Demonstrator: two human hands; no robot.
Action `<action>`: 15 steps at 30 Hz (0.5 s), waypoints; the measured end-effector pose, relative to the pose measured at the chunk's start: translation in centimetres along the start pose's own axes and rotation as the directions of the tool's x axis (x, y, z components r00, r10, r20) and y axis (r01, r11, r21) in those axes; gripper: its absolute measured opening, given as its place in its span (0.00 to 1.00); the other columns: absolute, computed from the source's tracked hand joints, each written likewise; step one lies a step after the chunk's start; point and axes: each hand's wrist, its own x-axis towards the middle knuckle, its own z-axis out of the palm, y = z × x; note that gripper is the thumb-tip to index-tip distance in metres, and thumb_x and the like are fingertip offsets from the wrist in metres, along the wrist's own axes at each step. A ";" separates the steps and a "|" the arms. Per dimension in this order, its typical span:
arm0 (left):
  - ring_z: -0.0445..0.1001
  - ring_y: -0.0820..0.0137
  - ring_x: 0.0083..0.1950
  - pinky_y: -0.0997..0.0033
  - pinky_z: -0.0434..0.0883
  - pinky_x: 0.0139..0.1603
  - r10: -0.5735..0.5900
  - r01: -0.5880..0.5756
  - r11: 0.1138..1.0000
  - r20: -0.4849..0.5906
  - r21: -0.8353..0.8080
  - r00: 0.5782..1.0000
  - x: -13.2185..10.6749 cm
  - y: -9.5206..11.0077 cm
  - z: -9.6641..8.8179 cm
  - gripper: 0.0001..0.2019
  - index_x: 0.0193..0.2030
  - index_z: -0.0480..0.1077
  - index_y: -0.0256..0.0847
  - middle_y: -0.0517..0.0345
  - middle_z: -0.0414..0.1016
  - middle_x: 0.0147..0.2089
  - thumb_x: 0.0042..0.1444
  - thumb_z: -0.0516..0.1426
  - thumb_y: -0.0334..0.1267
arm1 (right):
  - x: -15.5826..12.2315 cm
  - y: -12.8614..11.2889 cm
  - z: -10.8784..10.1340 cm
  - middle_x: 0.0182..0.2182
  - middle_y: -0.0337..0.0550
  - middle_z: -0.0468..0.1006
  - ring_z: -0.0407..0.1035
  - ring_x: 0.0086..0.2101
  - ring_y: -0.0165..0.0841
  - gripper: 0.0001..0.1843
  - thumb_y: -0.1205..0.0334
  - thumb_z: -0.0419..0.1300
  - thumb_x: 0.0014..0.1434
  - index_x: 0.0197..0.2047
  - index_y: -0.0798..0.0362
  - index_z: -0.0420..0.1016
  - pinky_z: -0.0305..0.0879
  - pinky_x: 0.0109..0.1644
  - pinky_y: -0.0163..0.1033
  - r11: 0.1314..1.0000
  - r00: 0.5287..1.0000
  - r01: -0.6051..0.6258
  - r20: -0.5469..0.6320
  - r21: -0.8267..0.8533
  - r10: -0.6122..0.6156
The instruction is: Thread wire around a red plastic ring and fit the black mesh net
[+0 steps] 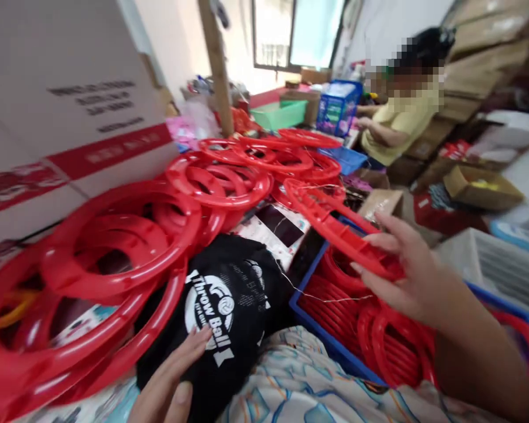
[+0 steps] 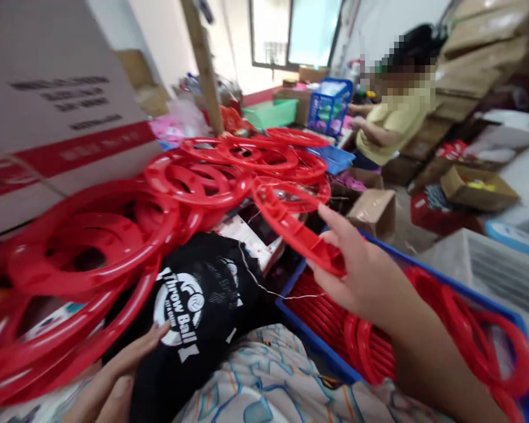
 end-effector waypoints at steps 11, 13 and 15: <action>0.77 0.54 0.55 0.53 0.74 0.57 -0.099 -0.017 0.601 -0.096 -0.799 0.990 7.8 10.4 -1.9 0.25 0.54 0.70 0.38 0.44 0.78 0.53 0.52 0.65 0.47 | 9.7 -9.1 9.7 0.34 0.50 0.80 0.74 0.31 0.43 0.38 0.65 0.47 0.68 0.74 0.59 0.31 0.72 0.29 0.45 0.465 0.465 0.885 0.042 -0.010 -0.884; 0.78 0.55 0.54 0.55 0.76 0.54 -0.090 -0.052 0.616 -0.136 -0.786 0.987 7.9 10.4 -3.2 0.24 0.56 0.69 0.38 0.44 0.78 0.53 0.51 0.65 0.35 | 10.6 -10.2 12.1 0.38 0.52 0.81 0.74 0.32 0.43 0.38 0.66 0.48 0.67 0.75 0.58 0.34 0.72 0.31 0.45 0.432 0.432 0.901 0.005 0.041 -0.902; 0.79 0.55 0.51 0.56 0.78 0.51 -0.103 -0.079 0.636 -0.186 -0.768 0.977 7.9 9.9 -4.4 0.25 0.56 0.68 0.37 0.45 0.79 0.51 0.49 0.63 0.28 | 11.6 -10.9 14.0 0.41 0.53 0.81 0.75 0.36 0.43 0.37 0.64 0.51 0.67 0.74 0.57 0.39 0.74 0.35 0.46 0.392 0.395 0.913 -0.012 0.113 -0.918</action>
